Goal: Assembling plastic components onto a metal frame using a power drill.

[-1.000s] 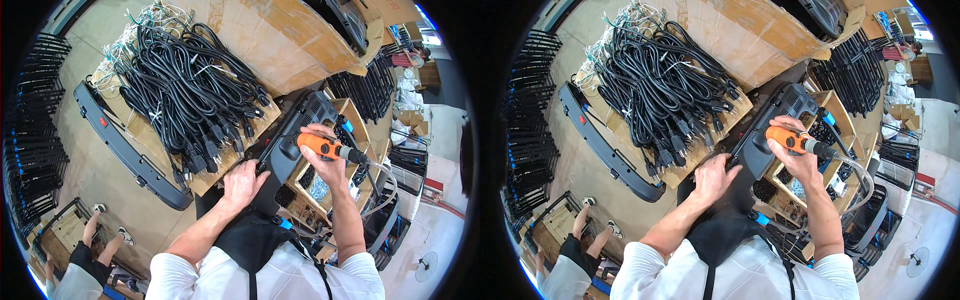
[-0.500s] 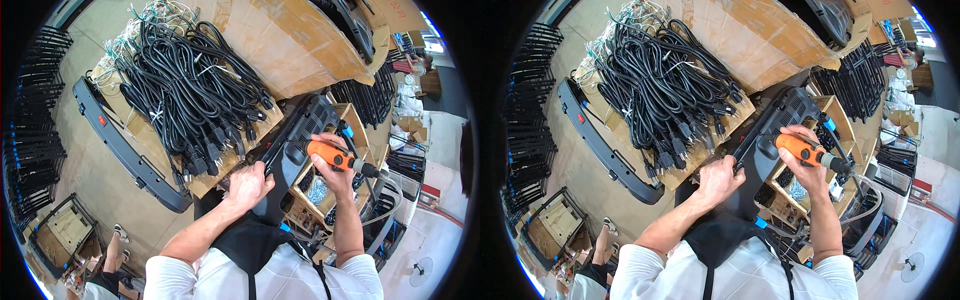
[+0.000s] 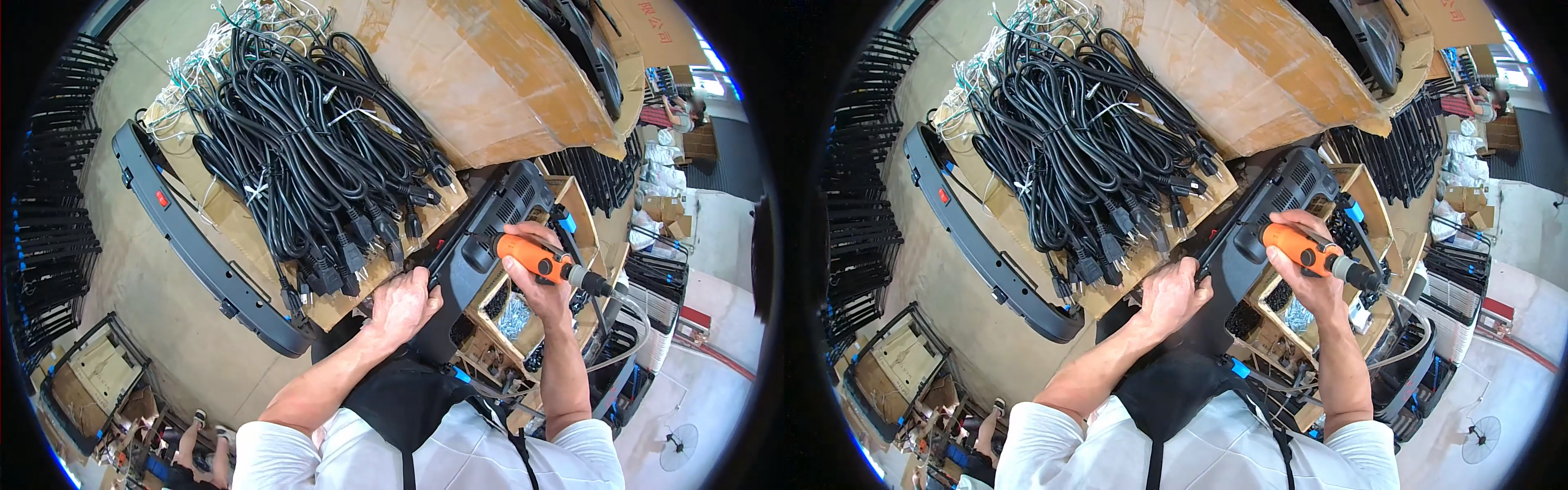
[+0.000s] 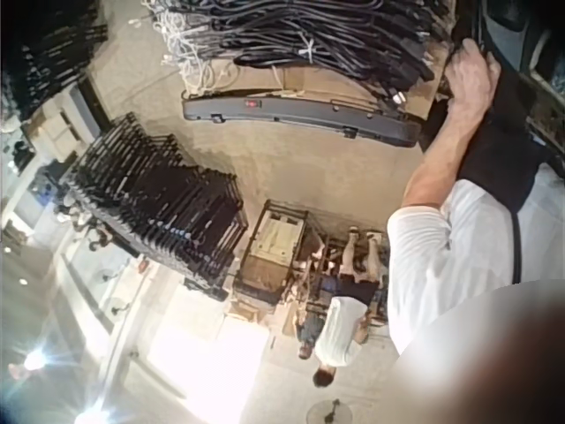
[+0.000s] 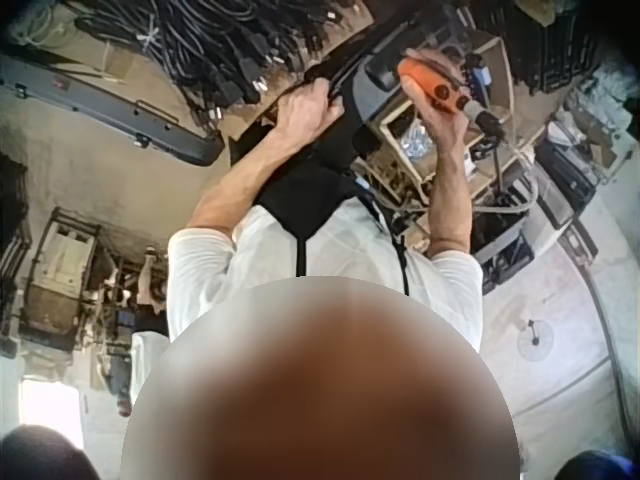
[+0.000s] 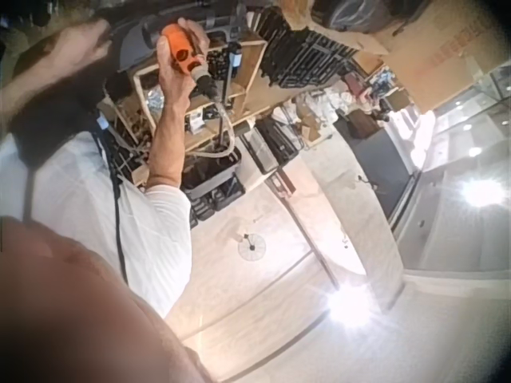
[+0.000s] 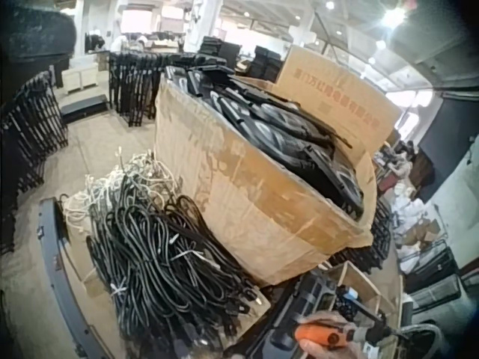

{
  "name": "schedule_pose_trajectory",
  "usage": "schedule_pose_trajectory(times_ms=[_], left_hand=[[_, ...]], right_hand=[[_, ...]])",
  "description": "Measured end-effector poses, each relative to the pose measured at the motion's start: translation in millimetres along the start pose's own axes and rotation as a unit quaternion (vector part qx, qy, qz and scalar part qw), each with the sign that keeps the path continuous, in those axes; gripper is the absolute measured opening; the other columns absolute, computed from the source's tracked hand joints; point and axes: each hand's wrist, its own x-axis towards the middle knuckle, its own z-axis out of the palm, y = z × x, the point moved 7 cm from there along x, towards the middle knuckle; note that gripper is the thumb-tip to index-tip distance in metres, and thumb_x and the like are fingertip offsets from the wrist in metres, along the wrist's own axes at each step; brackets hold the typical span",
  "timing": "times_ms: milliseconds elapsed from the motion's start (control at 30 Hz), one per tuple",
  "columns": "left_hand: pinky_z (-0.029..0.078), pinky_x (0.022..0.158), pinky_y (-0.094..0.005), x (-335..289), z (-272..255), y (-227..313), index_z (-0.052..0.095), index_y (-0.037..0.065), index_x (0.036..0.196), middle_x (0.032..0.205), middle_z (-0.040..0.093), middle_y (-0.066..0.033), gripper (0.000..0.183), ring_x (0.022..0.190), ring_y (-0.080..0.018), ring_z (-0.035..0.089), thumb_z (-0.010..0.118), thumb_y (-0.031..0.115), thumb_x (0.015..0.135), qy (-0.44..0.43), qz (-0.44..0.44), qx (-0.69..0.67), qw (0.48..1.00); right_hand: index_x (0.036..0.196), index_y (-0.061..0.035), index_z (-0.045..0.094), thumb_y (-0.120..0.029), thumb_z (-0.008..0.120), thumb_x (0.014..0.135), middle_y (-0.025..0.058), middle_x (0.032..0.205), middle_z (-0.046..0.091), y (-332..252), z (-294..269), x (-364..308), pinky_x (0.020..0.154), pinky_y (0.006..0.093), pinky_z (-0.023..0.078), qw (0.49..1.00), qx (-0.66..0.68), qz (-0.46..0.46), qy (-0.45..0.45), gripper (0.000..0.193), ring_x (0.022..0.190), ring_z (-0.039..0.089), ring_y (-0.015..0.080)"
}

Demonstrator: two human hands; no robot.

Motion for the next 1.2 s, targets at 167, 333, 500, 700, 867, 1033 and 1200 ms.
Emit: schedule_pose_trajectory(times_ms=[167, 333, 500, 700, 867, 1033, 1200], left_hand=[[0.059, 0.065, -0.0476, -1.7, 1.5, -3.3, 0.056, 0.003, 0.090, 0.072, 0.068, -0.0166, 0.027, 0.068, -0.0357, 0.071, 0.074, 0.022, 0.089, -0.007, -0.003, -0.005, 1.000], [0.057, 0.065, -0.0498, -2.8, 7.2, -9.4, 0.061, 0.002, 0.096, 0.079, 0.070, -0.0177, 0.029, 0.072, -0.0389, 0.071, 0.078, 0.023, 0.087, -0.026, -0.042, -0.008, 0.999], [0.057, 0.065, -0.0491, -5.5, 4.7, -10.5, 0.062, 0.003, 0.100, 0.081, 0.071, -0.0163, 0.030, 0.073, -0.0381, 0.071, 0.078, 0.025, 0.089, -0.033, -0.044, -0.002, 0.998], [0.057, 0.074, -0.0440, -22.2, -17.8, 1.9, 0.064, 0.003, 0.110, 0.083, 0.070, -0.0137, 0.025, 0.080, -0.0315, 0.072, 0.072, 0.023, 0.098, 0.008, -0.017, -0.029, 0.999], [0.049, 0.066, -0.0278, -64.9, 25.2, -17.9, 0.063, 0.002, 0.120, 0.097, 0.066, -0.0030, 0.021, 0.077, -0.0113, 0.058, 0.052, 0.018, 0.112, -0.147, -0.260, -0.481, 0.824], [0.047, 0.064, -0.0234, -71.7, 34.9, -10.3, 0.065, 0.001, 0.129, 0.102, 0.070, -0.0038, 0.027, 0.076, -0.0087, 0.058, 0.051, 0.018, 0.114, -0.196, -0.287, -0.568, 0.746], [0.050, 0.069, -0.0227, -80.5, 30.8, 1.0, 0.063, 0.001, 0.133, 0.100, 0.070, -0.0035, 0.030, 0.078, -0.0073, 0.060, 0.051, 0.021, 0.115, -0.197, -0.261, -0.596, 0.733]], right_hand=[[0.131, -0.0008, 0.067, -0.008, 0.083, 0.088, 0.0113, 0.131, 0.071, 0.7, 3.2, 0.7, 0.106, 0.0366, 0.054, 1.000, 0.000, 0.000, -0.008, 0.047, 0.119, 0.069, 0.0217], [0.129, -0.0014, 0.068, -0.007, 0.082, 0.087, 0.0121, 0.131, 0.071, -4.5, 6.5, 3.5, 0.105, 0.0370, 0.054, 1.000, -0.003, 0.006, -0.006, 0.045, 0.118, 0.070, 0.0226], [0.125, -0.0028, 0.069, -0.006, 0.082, 0.087, 0.0125, 0.130, 0.072, 8.2, 8.1, 9.4, 0.103, 0.0360, 0.056, 1.000, 0.011, -0.003, -0.020, 0.040, 0.113, 0.072, 0.0214], [0.122, -0.0034, 0.070, -0.006, 0.083, 0.086, 0.0111, 0.128, 0.074, -0.9, 10.6, 10.6, 0.100, 0.0355, 0.059, 0.999, -0.033, -0.014, -0.036, 0.038, 0.111, 0.073, 0.0199], [0.124, -0.0042, 0.070, -0.005, 0.083, 0.086, 0.0100, 0.127, 0.075, 3.8, 9.1, 10.6, 0.099, 0.0351, 0.059, 0.999, -0.024, -0.017, -0.041, 0.039, 0.111, 0.074, 0.0201], [0.129, -0.0021, 0.066, -0.005, 0.082, 0.088, 0.0144, 0.131, 0.071, 12.8, 8.4, 5.9, 0.105, 0.0361, 0.053, 0.998, 0.018, -0.019, -0.051, 0.045, 0.119, 0.068, 0.0209], [0.138, -0.0001, 0.059, -0.001, 0.080, 0.089, 0.0131, 0.132, 0.071, 15.2, -1.5, -28.4, 0.107, 0.0354, 0.053, 0.994, 0.101, -0.025, 0.013, 0.054, 0.120, 0.067, 0.0201]])
